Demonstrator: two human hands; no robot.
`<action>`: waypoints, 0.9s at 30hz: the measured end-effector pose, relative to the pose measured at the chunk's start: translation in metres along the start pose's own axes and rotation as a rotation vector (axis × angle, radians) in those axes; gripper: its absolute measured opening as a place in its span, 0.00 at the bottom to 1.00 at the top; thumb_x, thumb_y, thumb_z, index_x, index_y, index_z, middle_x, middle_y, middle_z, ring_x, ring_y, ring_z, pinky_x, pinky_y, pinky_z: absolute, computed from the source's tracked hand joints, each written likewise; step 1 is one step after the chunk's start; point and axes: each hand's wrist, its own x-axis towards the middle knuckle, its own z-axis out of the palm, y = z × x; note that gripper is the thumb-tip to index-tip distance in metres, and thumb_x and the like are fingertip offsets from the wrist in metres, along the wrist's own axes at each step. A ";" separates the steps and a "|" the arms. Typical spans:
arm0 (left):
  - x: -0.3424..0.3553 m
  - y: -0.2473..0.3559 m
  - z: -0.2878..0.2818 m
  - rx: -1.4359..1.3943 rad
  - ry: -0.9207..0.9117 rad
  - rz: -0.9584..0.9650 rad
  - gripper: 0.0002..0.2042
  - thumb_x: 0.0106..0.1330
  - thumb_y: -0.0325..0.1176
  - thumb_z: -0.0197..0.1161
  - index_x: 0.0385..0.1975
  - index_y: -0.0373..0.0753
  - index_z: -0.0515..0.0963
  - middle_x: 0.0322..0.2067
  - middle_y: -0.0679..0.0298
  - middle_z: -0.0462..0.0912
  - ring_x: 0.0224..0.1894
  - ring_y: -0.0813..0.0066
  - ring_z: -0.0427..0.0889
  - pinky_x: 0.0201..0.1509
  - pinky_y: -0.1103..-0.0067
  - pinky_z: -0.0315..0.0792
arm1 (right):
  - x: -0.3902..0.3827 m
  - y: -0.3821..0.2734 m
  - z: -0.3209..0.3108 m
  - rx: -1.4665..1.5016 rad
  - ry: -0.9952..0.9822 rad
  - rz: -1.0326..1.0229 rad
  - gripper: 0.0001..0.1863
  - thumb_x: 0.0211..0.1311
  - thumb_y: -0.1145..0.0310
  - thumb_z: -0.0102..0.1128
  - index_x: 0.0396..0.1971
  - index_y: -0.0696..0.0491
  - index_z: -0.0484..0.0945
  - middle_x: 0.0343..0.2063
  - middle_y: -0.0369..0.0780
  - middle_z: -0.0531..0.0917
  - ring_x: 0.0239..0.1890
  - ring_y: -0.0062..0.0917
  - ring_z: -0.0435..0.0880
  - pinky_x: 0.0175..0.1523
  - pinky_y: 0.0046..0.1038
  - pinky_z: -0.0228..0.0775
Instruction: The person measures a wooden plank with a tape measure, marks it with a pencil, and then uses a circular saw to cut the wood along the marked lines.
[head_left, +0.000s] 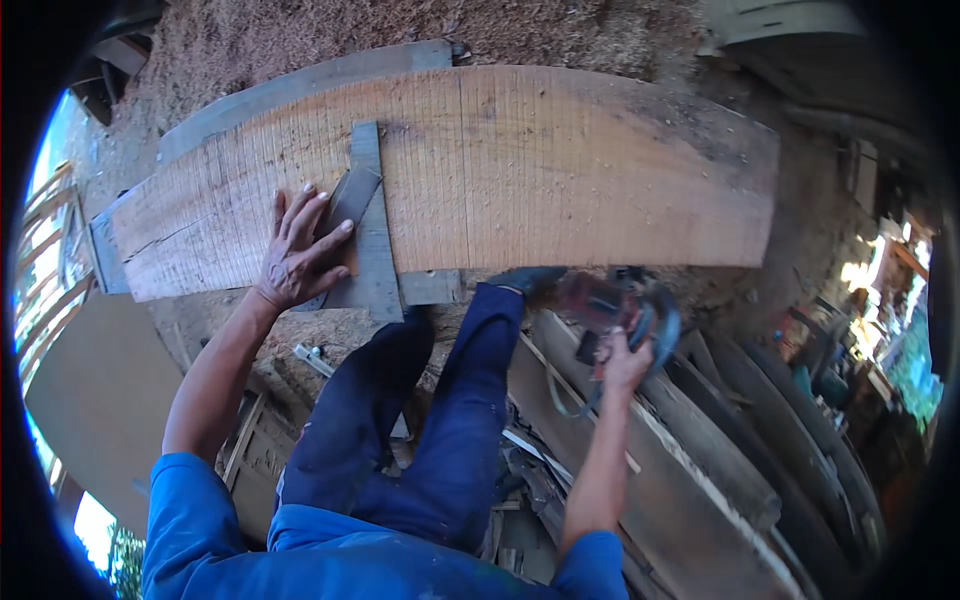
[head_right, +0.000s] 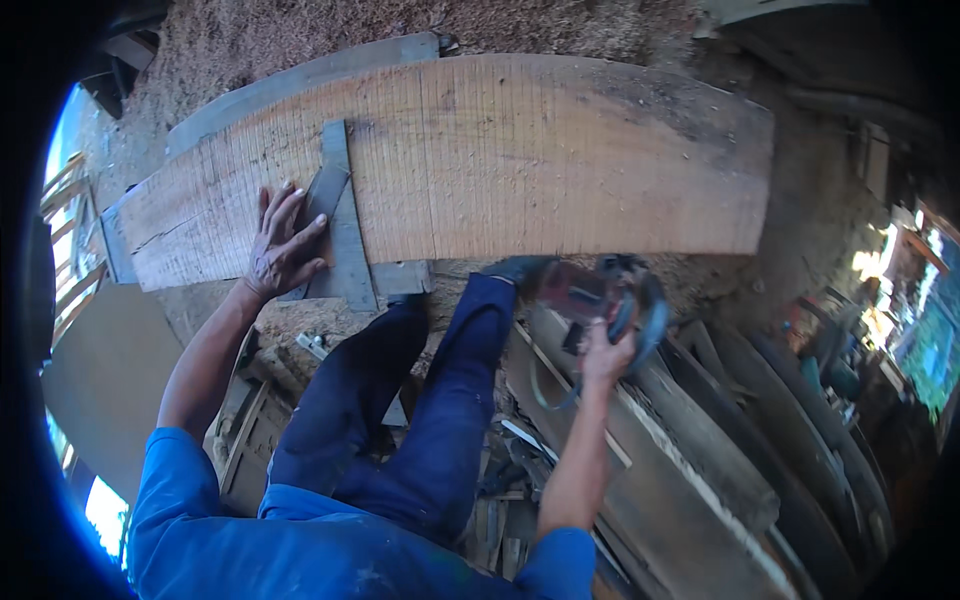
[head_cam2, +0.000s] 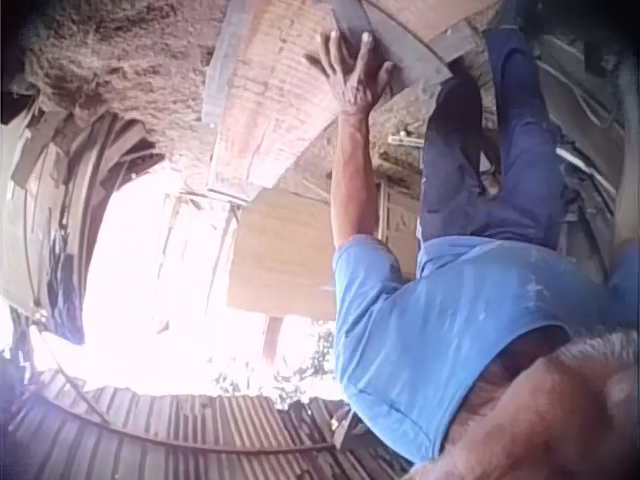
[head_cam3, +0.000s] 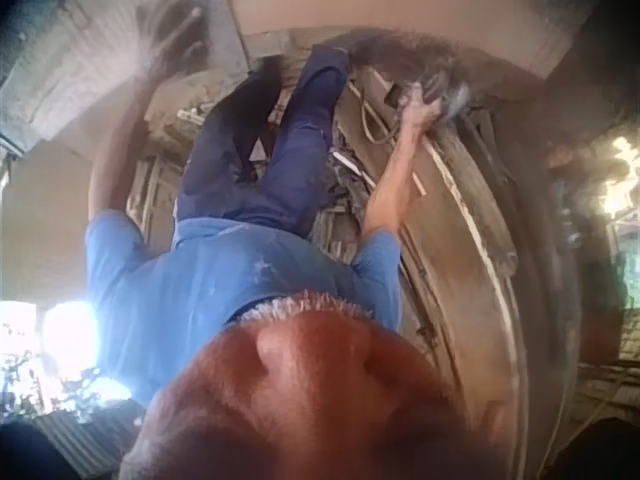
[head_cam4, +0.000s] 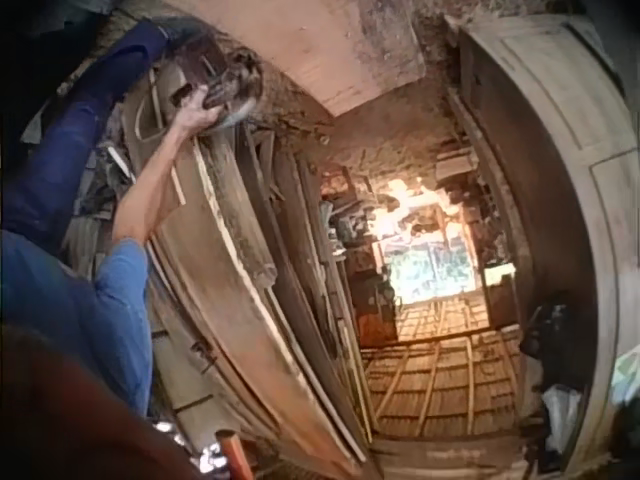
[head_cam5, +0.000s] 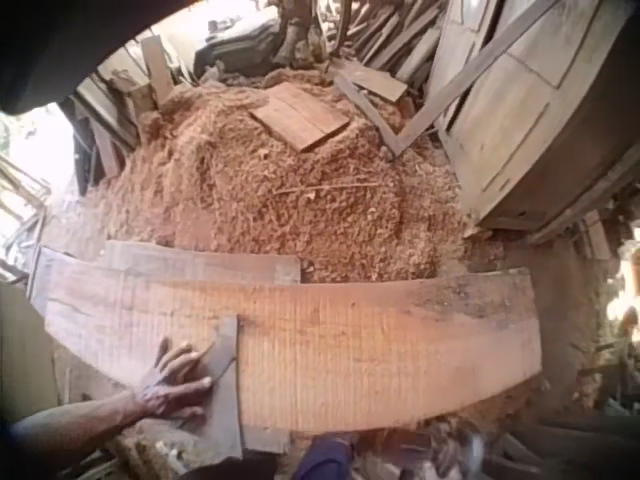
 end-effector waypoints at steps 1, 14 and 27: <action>-0.002 0.003 0.002 -0.022 0.019 0.005 0.30 0.61 0.53 0.67 0.63 0.51 0.76 0.68 0.47 0.61 0.73 0.41 0.57 0.77 0.45 0.35 | -0.028 0.000 0.005 0.036 -0.014 -0.005 0.13 0.65 0.76 0.60 0.48 0.55 0.71 0.18 0.34 0.77 0.13 0.15 0.72 0.16 0.20 0.63; -0.004 0.025 0.023 -0.206 0.157 -0.127 0.26 0.60 0.26 0.59 0.62 0.39 0.72 0.71 0.38 0.54 0.74 0.34 0.50 0.78 0.49 0.44 | -0.278 0.028 0.026 -0.015 -0.121 -0.033 0.34 0.57 0.80 0.54 0.68 0.54 0.66 0.25 0.32 0.75 0.20 0.14 0.71 0.24 0.18 0.65; -0.001 0.024 0.034 -0.211 0.252 -0.094 0.26 0.60 0.24 0.59 0.62 0.38 0.72 0.70 0.40 0.56 0.74 0.36 0.51 0.78 0.51 0.46 | -0.300 0.047 0.013 -0.139 0.008 -0.210 0.29 0.54 0.79 0.59 0.60 0.61 0.74 0.24 0.30 0.75 0.19 0.12 0.71 0.26 0.19 0.68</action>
